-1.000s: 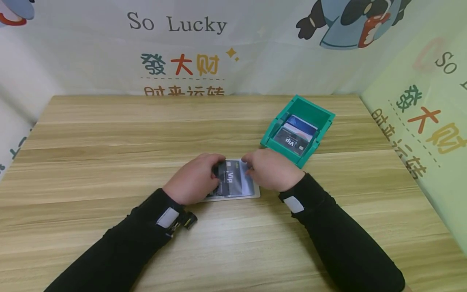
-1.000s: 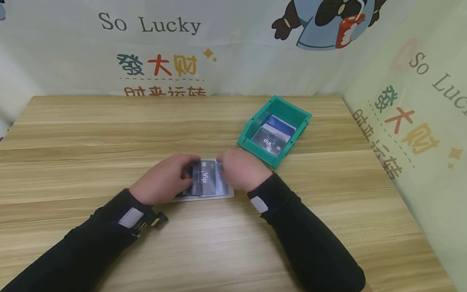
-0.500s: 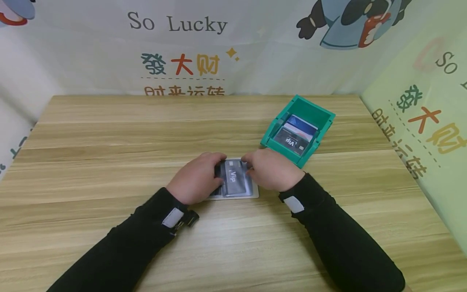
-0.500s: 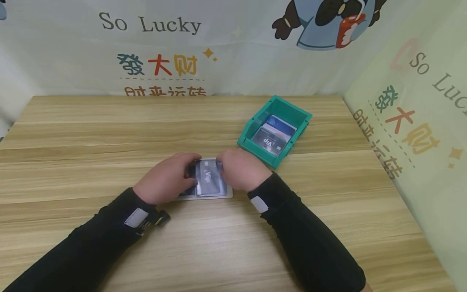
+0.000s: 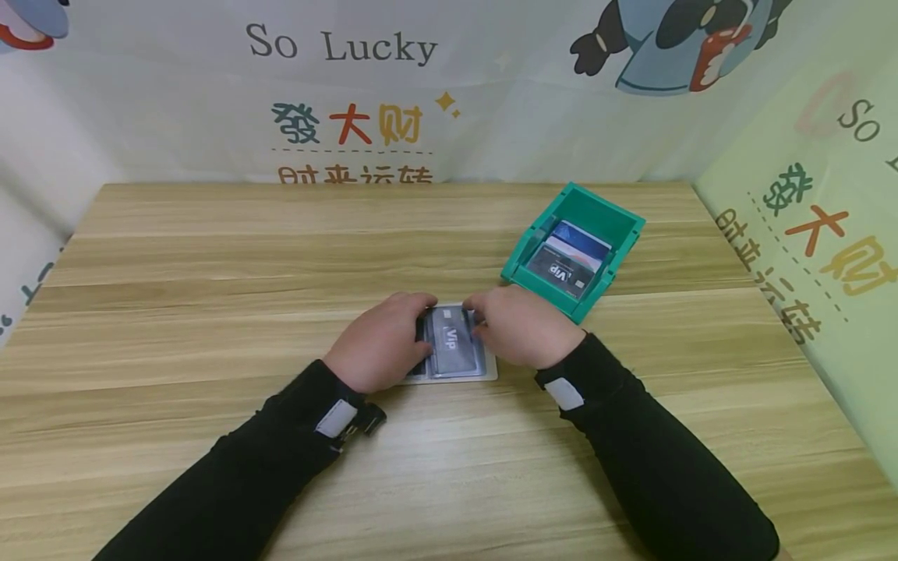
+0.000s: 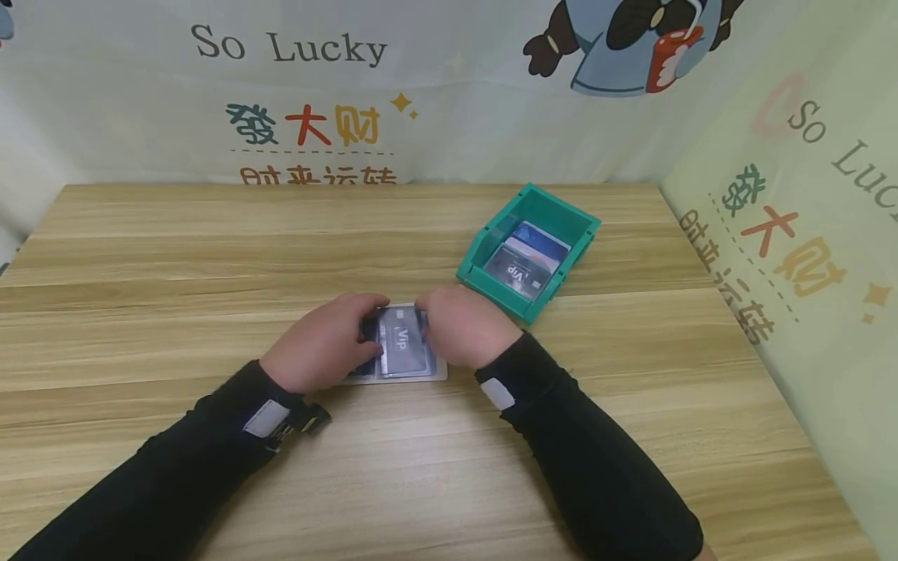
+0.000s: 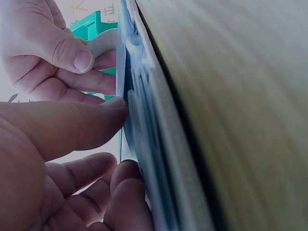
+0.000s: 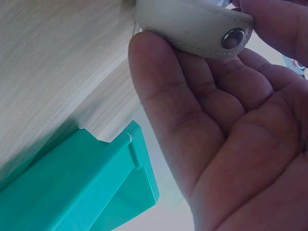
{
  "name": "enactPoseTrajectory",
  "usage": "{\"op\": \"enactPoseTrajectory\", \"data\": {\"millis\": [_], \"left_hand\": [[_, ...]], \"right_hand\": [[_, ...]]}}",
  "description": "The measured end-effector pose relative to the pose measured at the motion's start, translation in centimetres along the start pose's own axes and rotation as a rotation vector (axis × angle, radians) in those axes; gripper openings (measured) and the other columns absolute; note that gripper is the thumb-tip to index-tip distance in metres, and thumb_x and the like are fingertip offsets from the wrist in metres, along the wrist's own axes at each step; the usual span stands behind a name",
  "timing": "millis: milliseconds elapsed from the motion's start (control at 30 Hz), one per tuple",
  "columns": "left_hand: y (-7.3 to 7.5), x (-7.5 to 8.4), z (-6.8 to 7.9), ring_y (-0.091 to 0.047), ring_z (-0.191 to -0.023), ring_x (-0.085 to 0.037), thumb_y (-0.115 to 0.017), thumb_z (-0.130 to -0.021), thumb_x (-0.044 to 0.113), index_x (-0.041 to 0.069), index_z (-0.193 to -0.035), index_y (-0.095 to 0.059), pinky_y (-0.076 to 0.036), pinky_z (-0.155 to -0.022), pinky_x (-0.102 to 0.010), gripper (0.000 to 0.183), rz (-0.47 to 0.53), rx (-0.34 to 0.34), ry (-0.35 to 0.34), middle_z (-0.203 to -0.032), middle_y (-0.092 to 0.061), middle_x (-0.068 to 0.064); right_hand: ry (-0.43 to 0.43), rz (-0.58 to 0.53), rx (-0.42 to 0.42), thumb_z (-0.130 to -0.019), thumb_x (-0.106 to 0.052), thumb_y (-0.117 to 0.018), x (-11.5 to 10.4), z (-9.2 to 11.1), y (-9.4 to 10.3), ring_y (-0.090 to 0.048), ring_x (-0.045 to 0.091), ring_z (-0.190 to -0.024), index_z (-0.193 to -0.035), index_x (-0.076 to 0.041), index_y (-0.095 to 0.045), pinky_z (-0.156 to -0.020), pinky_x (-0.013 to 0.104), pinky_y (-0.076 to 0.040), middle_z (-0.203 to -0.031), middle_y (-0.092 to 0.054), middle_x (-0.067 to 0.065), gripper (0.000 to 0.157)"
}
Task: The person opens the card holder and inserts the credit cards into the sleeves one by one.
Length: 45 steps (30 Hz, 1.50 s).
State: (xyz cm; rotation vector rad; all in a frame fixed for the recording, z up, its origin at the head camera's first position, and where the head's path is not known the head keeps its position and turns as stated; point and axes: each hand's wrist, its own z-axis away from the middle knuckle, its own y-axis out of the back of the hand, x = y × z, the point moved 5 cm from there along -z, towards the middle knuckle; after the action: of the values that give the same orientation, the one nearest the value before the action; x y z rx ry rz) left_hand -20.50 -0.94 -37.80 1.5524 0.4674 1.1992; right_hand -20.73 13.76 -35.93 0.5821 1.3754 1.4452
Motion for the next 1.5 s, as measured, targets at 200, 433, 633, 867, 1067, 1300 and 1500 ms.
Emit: {"op": "enactPoseTrajectory", "data": {"millis": [200,433,633,867,1067,1300,1500], "left_hand": [[0.1,0.1,0.0,-0.048,-0.099,-0.014,-0.068,-0.086,0.020,0.003,-0.133,-0.046,-0.045,-0.090,-0.037,0.055,-0.001,0.007,-0.007,-0.121,-0.054,-0.011],[0.0,0.1,0.0,-0.049,-0.100,-0.015,-0.068,-0.086,0.021,0.003,-0.133,-0.046,-0.045,-0.090,-0.038,0.056,0.006,0.003,0.004,-0.122,-0.054,-0.011],[-0.1,0.1,-0.1,-0.049,-0.098,-0.015,-0.068,-0.086,0.022,0.003,-0.133,-0.046,-0.046,-0.089,-0.037,0.055,0.002,0.007,0.005,-0.121,-0.054,-0.011],[-0.1,0.1,-0.2,-0.050,-0.094,-0.015,-0.069,-0.085,0.022,0.003,-0.132,-0.047,-0.046,-0.086,-0.037,0.055,0.008,0.005,0.010,-0.118,-0.055,-0.011],[0.0,0.1,-0.1,-0.051,-0.091,-0.016,-0.069,-0.085,0.022,0.003,-0.130,-0.048,-0.047,-0.083,-0.037,0.053,0.013,0.009,0.007,-0.115,-0.056,-0.011],[0.1,-0.4,0.1,-0.049,-0.100,-0.016,-0.068,-0.086,0.025,0.004,-0.136,-0.044,-0.046,-0.087,-0.038,0.058,0.019,0.006,0.016,-0.125,-0.052,-0.013],[0.8,-1.3,0.5,-0.048,-0.104,-0.019,-0.068,-0.086,0.025,0.005,-0.138,-0.042,-0.044,-0.090,-0.041,0.061,0.038,0.009,0.051,-0.130,-0.050,-0.013]], "right_hand": [[0.020,0.006,0.014,-0.092,-0.016,-0.059,-0.1,0.0,0.0,-0.054,0.012,-0.077,-0.124,-0.008,-0.059,-0.075,0.031,-0.051,-0.106,-0.064,0.004,0.033],[0.042,0.005,0.033,-0.092,-0.017,-0.059,-0.2,0.1,0.2,-0.055,0.011,-0.077,-0.124,-0.008,-0.059,-0.075,0.030,-0.052,-0.106,-0.064,0.004,0.034],[0.017,-0.048,0.047,-0.093,-0.018,-0.057,-0.1,0.0,0.2,-0.054,0.012,-0.077,-0.125,-0.008,-0.058,-0.070,0.029,-0.050,-0.105,-0.064,0.004,0.033],[-0.026,-0.161,0.079,-0.093,-0.019,-0.059,0.1,-0.2,0.3,-0.054,0.011,-0.077,-0.122,-0.011,-0.060,-0.069,0.028,-0.050,-0.095,-0.063,0.000,0.030],[-0.028,-0.263,0.067,-0.091,-0.018,-0.062,0.0,-0.4,0.1,-0.056,0.010,-0.074,-0.116,-0.014,-0.062,-0.065,0.027,-0.051,-0.089,-0.063,-0.001,0.025],[-0.044,-0.277,0.078,-0.091,-0.018,-0.062,0.0,-0.4,0.1,-0.056,0.011,-0.073,-0.112,-0.012,-0.064,-0.064,0.027,-0.050,-0.087,-0.063,-0.002,0.022],[-0.055,-0.263,0.088,-0.092,-0.019,-0.060,0.2,-0.4,0.3,-0.056,0.009,-0.077,-0.115,-0.011,-0.064,-0.068,0.027,-0.051,-0.096,-0.065,0.000,0.024]]}}
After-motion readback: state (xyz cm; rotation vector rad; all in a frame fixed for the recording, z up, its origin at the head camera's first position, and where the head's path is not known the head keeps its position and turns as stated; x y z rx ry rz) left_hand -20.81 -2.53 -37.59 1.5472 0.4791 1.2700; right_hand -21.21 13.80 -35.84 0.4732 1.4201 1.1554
